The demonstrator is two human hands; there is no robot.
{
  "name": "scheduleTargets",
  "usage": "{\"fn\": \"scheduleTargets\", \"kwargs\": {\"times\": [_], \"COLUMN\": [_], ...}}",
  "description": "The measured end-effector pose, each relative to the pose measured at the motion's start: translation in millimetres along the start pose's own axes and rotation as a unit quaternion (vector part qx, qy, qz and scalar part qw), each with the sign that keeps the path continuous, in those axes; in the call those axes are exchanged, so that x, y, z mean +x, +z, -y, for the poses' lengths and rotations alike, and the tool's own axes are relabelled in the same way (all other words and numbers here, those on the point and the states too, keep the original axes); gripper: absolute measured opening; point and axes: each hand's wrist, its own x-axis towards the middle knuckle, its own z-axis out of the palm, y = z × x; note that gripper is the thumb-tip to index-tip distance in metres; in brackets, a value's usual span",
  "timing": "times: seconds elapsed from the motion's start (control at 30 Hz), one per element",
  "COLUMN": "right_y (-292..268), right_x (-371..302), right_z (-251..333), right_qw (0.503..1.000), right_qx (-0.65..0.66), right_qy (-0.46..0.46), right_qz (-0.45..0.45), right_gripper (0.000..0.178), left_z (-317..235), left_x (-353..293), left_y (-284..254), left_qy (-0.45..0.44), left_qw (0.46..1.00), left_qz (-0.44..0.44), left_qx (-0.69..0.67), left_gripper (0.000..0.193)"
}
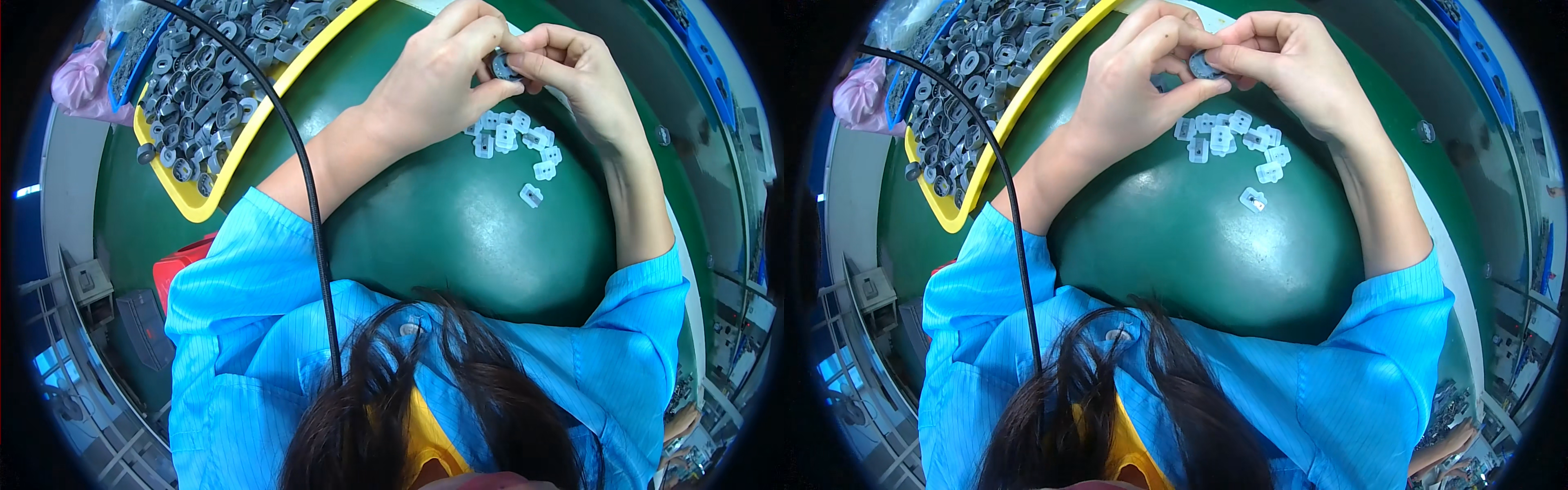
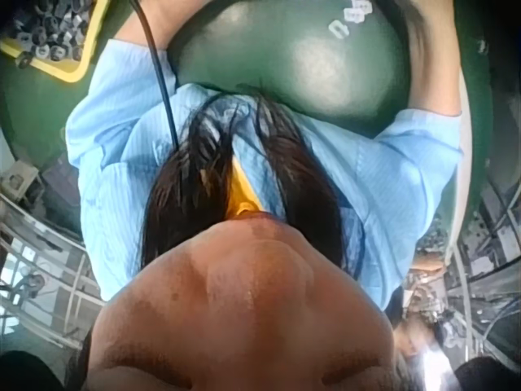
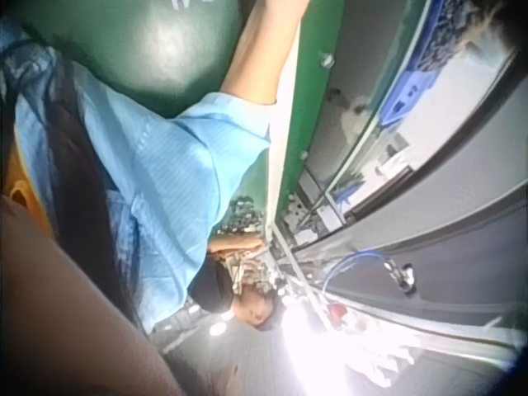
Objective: Assembling small grey and white plastic components at a factory workstation.
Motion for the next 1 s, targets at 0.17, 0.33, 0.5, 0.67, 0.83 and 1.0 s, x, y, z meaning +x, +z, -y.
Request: {"fn": "scheduleTargets", "kwargs": {"times": [0.17, 0.33, 0.5, 0.67, 0.83, 1.0], "right_y": [-3, -2, 6, 4, 10, -42], "right_x": [-4, -3, -4, 2, 7, 12], "right_z": [7, 10, 8, -7, -13, -42], "right_qw": [0.997, 0.99, 0.993, 0.999, 0.93, 0.983], "right_qx": [0.015, -0.095, -0.113, 0.029, 0.367, 0.129], "right_qy": [0.067, 0.088, 0.009, -0.016, 0.033, 0.068], "right_qz": [0.034, 0.054, -0.012, -0.018, 0.017, -0.112], "right_gripper": [0.018, 0.015, 0.013, 0.022, 0.017, 0.031], "left_z": [9, 13, 2, 7, 9, 12], "left_x": [7, 10, 11, 8, 12, 17], "left_y": [-12, -13, -17, -9, -4, -47], "left_qy": [0.1, 0.184, 0.155, 0.132, 0.128, 0.079], "left_qw": [0.99, 0.976, 0.979, 0.987, 0.989, 0.979], "left_qz": [0.057, 0.081, 0.046, -0.023, -0.077, 0.167], "left_qx": [0.08, 0.084, 0.124, 0.085, -0.007, 0.084], "left_gripper": [0.033, 0.032, 0.032, 0.034, 0.034, 0.04]}}
